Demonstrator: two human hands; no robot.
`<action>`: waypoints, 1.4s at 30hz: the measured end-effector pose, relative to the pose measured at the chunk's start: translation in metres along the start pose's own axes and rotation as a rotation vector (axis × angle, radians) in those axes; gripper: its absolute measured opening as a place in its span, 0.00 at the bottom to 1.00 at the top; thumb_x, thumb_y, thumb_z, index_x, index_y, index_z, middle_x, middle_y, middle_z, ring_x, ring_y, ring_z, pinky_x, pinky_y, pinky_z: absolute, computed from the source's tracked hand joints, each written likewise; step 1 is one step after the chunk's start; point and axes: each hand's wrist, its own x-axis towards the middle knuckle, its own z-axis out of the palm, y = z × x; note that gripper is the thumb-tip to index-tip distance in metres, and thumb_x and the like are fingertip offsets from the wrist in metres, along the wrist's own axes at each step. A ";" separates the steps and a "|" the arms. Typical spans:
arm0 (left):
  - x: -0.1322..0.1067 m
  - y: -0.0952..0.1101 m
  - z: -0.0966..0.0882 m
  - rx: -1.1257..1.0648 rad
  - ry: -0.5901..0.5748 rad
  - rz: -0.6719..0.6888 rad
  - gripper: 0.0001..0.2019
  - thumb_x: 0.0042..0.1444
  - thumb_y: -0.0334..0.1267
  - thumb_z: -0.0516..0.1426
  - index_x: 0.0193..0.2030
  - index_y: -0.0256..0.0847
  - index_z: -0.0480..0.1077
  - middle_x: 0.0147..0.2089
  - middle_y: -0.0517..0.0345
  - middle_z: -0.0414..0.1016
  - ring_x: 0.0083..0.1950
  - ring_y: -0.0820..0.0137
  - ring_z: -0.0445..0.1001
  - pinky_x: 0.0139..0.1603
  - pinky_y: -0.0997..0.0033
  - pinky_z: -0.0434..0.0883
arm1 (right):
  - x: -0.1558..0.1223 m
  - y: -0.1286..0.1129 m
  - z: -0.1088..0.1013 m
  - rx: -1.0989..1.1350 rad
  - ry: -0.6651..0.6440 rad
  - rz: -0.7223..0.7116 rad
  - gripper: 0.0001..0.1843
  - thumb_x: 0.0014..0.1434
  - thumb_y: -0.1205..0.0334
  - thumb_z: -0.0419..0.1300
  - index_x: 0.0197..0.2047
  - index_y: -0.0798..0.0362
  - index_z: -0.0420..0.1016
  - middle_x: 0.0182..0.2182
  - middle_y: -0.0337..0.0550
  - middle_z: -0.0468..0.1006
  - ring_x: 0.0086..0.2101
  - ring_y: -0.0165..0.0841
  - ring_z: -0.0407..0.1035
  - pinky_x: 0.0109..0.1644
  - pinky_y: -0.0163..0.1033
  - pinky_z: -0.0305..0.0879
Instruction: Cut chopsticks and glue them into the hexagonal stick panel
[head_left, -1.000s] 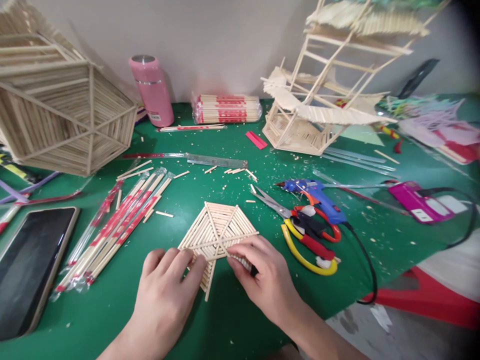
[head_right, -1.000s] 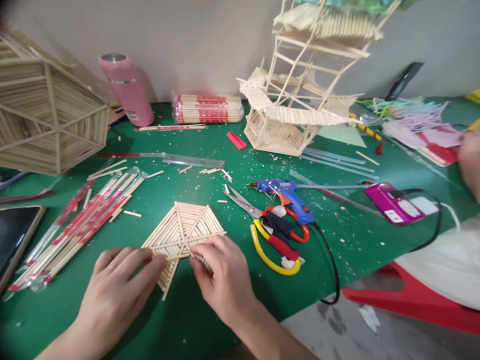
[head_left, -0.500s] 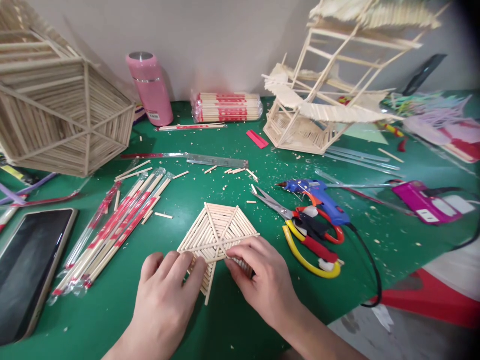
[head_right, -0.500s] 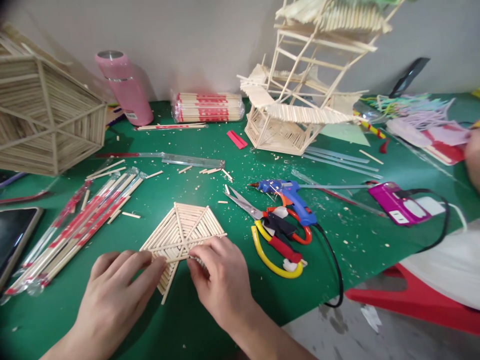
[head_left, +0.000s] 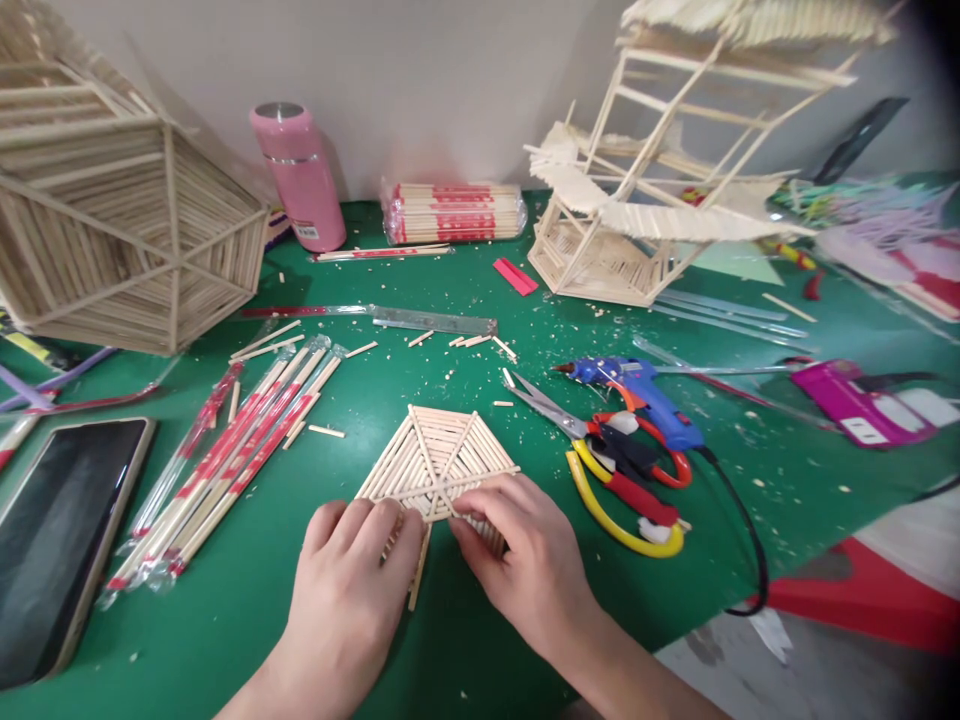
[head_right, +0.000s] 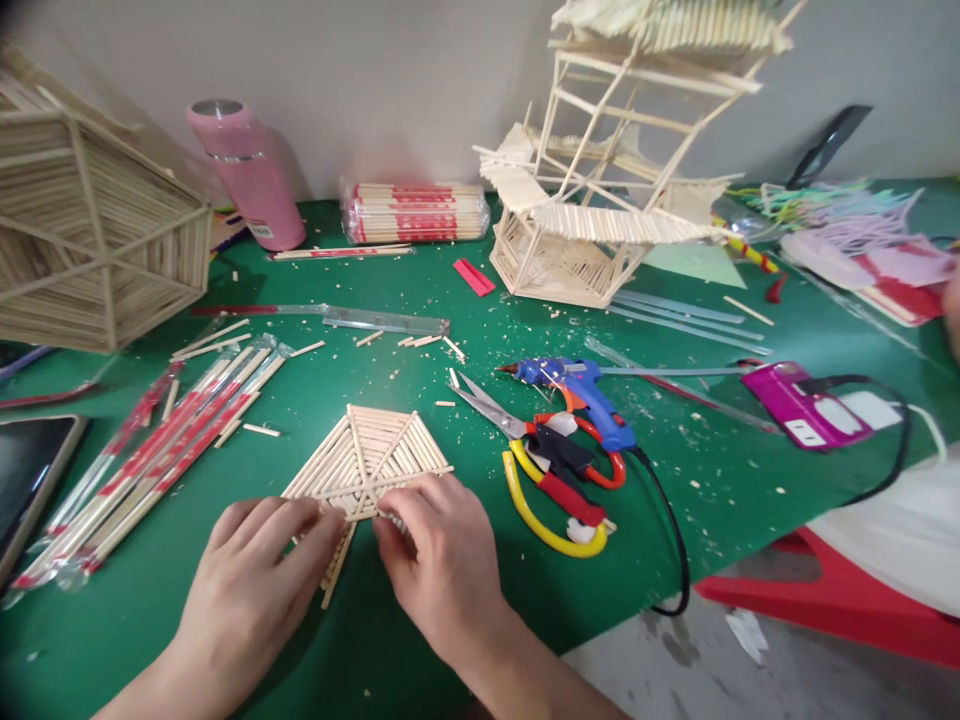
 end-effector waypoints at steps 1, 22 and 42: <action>0.001 0.000 0.000 -0.001 0.000 0.005 0.13 0.60 0.30 0.46 0.34 0.37 0.71 0.30 0.54 0.73 0.31 0.65 0.67 0.33 0.65 0.56 | 0.000 0.000 0.000 0.000 -0.001 0.000 0.04 0.57 0.67 0.54 0.33 0.52 0.70 0.28 0.42 0.72 0.32 0.34 0.66 0.33 0.38 0.61; 0.001 -0.003 0.002 0.001 -0.064 0.016 0.08 0.59 0.31 0.50 0.37 0.41 0.70 0.32 0.58 0.74 0.32 0.66 0.69 0.35 0.64 0.56 | -0.001 0.001 0.001 0.005 -0.013 0.018 0.03 0.56 0.67 0.55 0.33 0.52 0.70 0.29 0.41 0.72 0.32 0.34 0.65 0.33 0.39 0.60; 0.000 0.003 0.006 -0.052 -0.036 -0.076 0.13 0.61 0.32 0.46 0.32 0.42 0.70 0.30 0.57 0.73 0.31 0.66 0.68 0.35 0.61 0.52 | -0.001 -0.001 0.003 0.004 0.020 0.007 0.04 0.55 0.68 0.56 0.34 0.51 0.69 0.30 0.41 0.72 0.33 0.35 0.66 0.35 0.40 0.63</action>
